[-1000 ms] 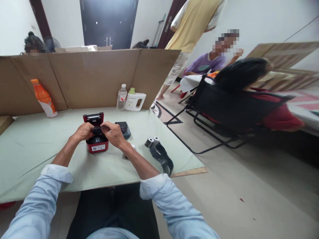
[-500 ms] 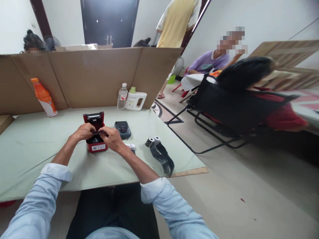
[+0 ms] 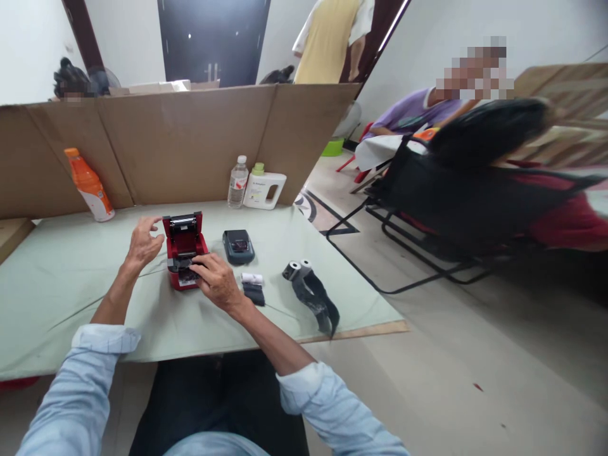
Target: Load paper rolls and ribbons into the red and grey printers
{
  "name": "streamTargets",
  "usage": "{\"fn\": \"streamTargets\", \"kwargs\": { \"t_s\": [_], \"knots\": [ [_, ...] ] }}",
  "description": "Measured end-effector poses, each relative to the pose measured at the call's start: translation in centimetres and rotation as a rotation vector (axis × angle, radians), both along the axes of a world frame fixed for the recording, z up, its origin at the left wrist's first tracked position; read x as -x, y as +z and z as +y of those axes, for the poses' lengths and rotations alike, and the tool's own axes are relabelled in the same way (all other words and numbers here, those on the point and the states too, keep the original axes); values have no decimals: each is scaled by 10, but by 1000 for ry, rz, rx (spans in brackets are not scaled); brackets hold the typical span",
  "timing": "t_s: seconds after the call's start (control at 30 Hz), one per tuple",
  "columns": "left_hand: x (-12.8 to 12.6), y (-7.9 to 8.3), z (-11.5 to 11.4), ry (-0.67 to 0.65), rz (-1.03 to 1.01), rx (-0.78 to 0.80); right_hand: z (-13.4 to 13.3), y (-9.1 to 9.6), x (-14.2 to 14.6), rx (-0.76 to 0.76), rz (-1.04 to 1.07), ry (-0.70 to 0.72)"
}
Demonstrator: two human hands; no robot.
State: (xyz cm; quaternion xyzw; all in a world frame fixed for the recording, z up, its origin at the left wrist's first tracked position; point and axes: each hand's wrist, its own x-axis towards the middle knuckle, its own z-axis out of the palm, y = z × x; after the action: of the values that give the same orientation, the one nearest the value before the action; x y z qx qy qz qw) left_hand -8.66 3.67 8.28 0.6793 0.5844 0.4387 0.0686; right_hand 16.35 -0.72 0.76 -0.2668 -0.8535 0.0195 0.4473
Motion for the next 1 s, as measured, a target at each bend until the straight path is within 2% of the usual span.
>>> {"fn": "streamTargets", "kwargs": {
  "t_s": [0.1,0.2,0.27,0.4,0.63,0.8,1.0],
  "knots": [
    [2,-1,23,-63,-53,40,-1,-6,2,11,-4,-29],
    [2,-1,28,-91,-36,81,-1,-8,3,3,-2,-39],
    [1,-2,20,-101,-30,71,-1,-9,3,-7,-2,-40],
    [-2,-6,-13,-175,2,29,-1,-12,2,-27,24,-34],
    [-6,-21,-61,-293,100,33,-2,-15,2,-20,41,-31],
    [-2,-26,-73,-337,145,101,-1,-16,1,-51,37,-20],
    [-9,-39,-74,-244,220,47,-1,-15,1,-44,29,-28]
  ]
}}
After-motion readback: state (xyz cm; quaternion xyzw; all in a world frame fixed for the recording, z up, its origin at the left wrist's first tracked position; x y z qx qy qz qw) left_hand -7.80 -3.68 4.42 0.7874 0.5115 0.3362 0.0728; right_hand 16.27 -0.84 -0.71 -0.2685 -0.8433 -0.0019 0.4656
